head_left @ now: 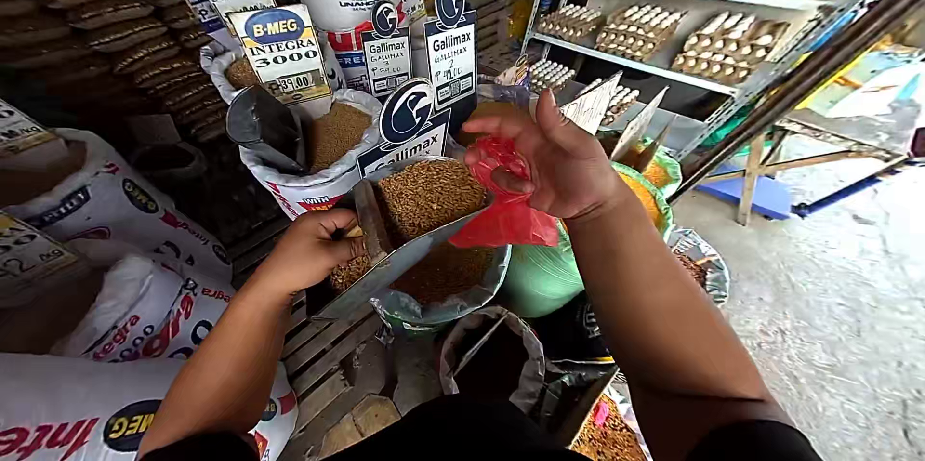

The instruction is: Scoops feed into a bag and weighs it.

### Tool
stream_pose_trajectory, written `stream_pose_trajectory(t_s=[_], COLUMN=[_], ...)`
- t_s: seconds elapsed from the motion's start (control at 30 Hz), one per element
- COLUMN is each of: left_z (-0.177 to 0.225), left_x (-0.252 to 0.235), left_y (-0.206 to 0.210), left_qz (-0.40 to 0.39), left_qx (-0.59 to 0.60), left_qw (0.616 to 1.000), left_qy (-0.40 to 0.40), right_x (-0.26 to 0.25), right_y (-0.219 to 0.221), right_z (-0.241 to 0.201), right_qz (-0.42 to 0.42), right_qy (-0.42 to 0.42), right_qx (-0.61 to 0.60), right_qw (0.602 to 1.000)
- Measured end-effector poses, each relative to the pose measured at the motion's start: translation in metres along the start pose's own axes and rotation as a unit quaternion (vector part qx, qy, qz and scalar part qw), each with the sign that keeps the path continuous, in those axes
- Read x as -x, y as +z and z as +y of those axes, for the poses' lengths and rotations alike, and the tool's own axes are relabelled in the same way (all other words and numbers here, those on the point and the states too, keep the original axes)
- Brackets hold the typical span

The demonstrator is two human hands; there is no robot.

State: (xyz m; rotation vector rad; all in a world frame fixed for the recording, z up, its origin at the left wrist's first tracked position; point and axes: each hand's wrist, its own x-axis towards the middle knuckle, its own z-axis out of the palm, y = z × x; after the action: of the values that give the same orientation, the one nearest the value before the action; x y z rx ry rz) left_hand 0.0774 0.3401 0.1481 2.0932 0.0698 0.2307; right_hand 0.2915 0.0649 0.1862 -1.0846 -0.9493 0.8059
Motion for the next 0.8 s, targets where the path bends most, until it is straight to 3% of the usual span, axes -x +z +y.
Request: stream_pose_trajectory(t_s=[0.1, 0.2, 0.33, 0.4, 0.47, 0.53, 0.6, 0.7, 0.8], left_z=[0.000, 0.007, 0.027, 0.030, 0.047, 0.069, 0.082, 0.091, 0.089], left_x=[-0.004, -0.020, -0.065, -0.093, -0.117, -0.134, -0.142, -0.136, -0.111], left_y=[0.017, 0.037, 0.062, 0.080, 0.103, 0.125, 0.137, 0.128, 0.096], left_qz=[-0.008, -0.026, -0.130, -0.187, -0.245, -0.276, -0.285, -0.248, -0.182], left_qx=[-0.044, -0.161, -0.327, -0.409, -0.498, -0.559, -0.592, -0.579, -0.547], left_qw=[0.999, 0.985, 0.935, 0.893, 0.831, 0.776, 0.746, 0.773, 0.815], left_qy=[0.030, 0.055, 0.034, 0.029, -0.035, -0.100, -0.111, -0.082, -0.063], right_x=[-0.007, -0.021, -0.028, -0.023, -0.017, -0.013, -0.008, -0.003, -0.008], right_y=[0.007, 0.024, 0.047, 0.042, 0.023, -0.007, -0.037, -0.062, -0.071], right_z=[0.013, 0.040, 0.057, 0.046, 0.035, 0.039, 0.060, 0.093, 0.101], right_qz=[-0.019, -0.061, -0.107, -0.055, 0.071, 0.180, 0.239, 0.303, 0.340], right_qy=[-0.010, 0.010, 0.031, 0.032, 0.069, 0.134, 0.189, 0.215, 0.166], right_qx=[-0.025, -0.061, -0.098, -0.047, 0.042, 0.098, 0.096, 0.062, 0.020], right_qw=[0.999, 0.996, 0.989, 0.997, 0.994, 0.970, 0.948, 0.926, 0.925])
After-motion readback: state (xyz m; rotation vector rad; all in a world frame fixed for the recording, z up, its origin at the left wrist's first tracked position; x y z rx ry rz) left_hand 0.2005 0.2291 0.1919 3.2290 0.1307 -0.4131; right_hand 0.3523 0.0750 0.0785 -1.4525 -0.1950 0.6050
